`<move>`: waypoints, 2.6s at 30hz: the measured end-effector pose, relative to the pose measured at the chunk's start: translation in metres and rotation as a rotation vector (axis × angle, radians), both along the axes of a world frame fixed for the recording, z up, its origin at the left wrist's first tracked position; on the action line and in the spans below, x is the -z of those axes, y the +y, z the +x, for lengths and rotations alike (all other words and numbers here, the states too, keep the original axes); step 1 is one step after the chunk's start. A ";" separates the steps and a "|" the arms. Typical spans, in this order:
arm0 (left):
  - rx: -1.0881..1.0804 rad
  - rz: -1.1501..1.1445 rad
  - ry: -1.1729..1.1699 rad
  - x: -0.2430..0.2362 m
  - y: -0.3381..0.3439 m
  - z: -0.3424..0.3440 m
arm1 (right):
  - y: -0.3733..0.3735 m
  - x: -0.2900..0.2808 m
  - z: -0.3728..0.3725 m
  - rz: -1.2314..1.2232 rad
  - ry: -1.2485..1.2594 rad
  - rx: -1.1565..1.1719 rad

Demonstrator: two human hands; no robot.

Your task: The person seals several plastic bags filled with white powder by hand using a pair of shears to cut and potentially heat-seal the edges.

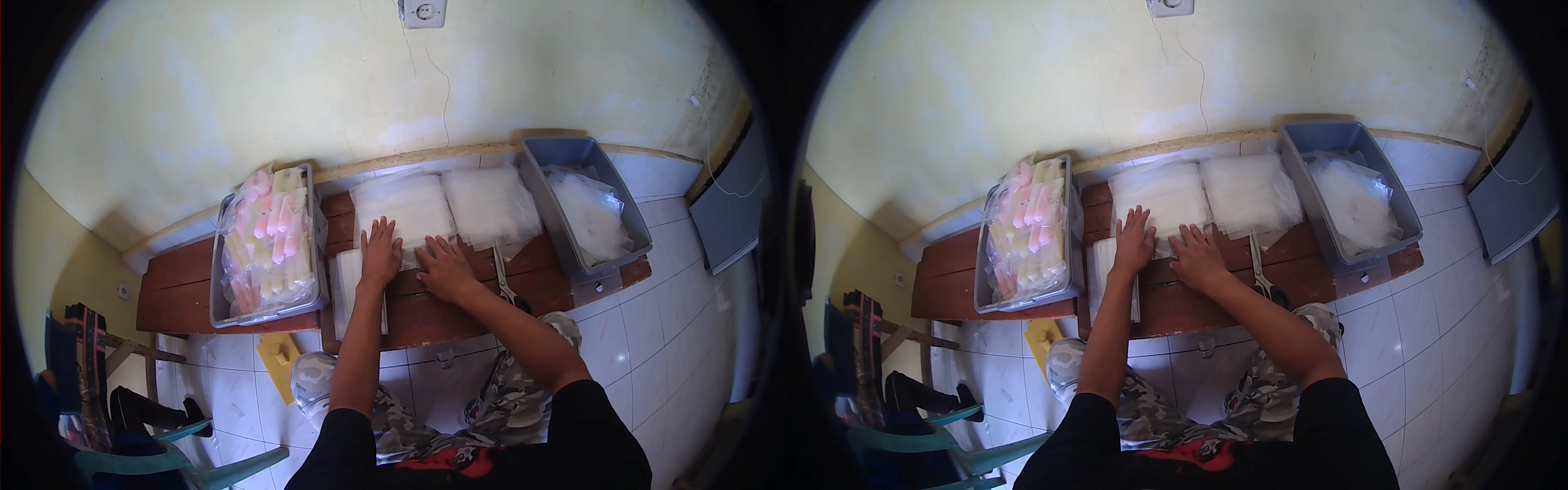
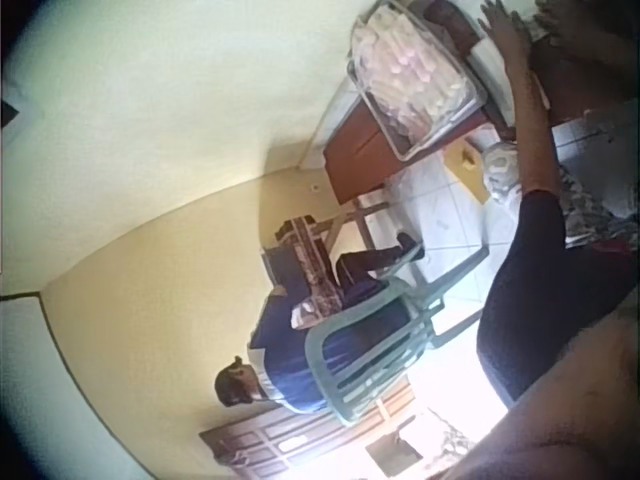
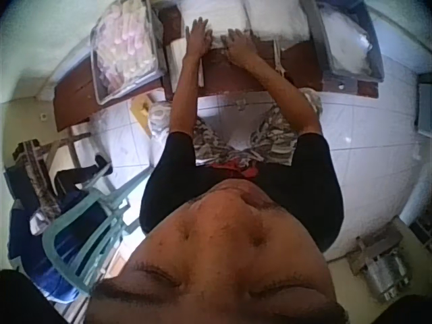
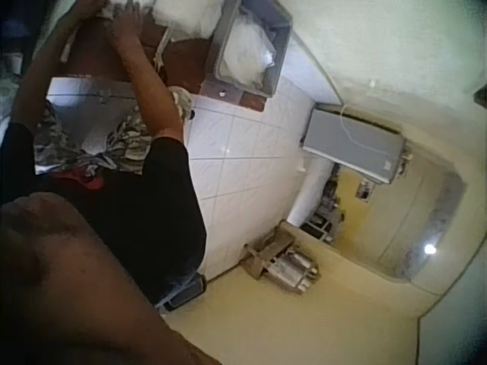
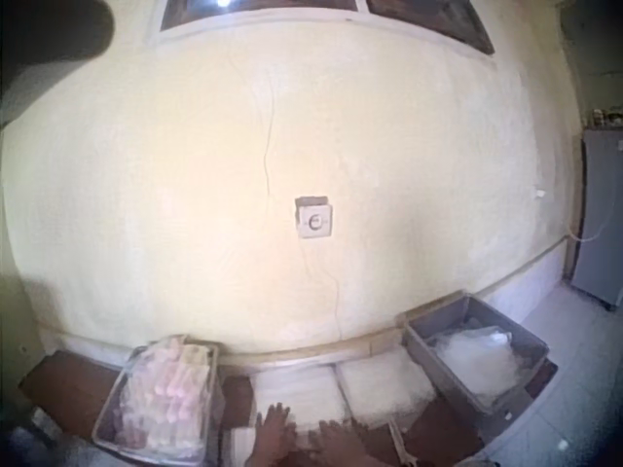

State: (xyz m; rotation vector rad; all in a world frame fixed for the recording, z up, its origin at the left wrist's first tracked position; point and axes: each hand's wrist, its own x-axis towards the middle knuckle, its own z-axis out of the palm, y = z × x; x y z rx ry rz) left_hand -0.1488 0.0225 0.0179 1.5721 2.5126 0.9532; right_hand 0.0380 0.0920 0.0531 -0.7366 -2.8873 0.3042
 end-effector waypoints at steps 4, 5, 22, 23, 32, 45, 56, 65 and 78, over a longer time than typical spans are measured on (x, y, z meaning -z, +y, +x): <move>-0.023 0.063 0.058 -0.014 -0.003 0.008 | 0.006 0.008 -0.006 0.059 -0.096 0.015; -0.020 0.063 0.052 -0.021 -0.004 0.016 | 0.012 0.013 -0.007 0.097 -0.098 0.043; 0.018 -0.114 0.059 -0.019 -0.041 0.026 | 0.019 -0.005 -0.022 0.014 0.025 0.112; 0.011 -0.165 0.096 -0.026 -0.050 0.028 | 0.013 -0.009 -0.021 -0.086 0.062 0.118; -0.221 -0.392 0.086 -0.039 -0.142 0.050 | -0.035 -0.024 0.013 -0.320 0.195 -0.069; -0.336 -0.152 -0.149 -0.061 -0.119 0.069 | -0.035 -0.019 0.016 -0.424 0.271 -0.051; -0.056 0.020 -0.318 -0.040 -0.085 0.106 | -0.014 0.005 0.017 -0.978 0.383 0.306; 0.109 -0.007 -0.528 -0.032 -0.084 0.097 | -0.017 -0.012 0.017 -0.797 0.218 0.388; -0.029 -0.179 0.047 -0.042 -0.104 0.095 | -0.019 -0.025 0.030 -0.633 0.179 0.223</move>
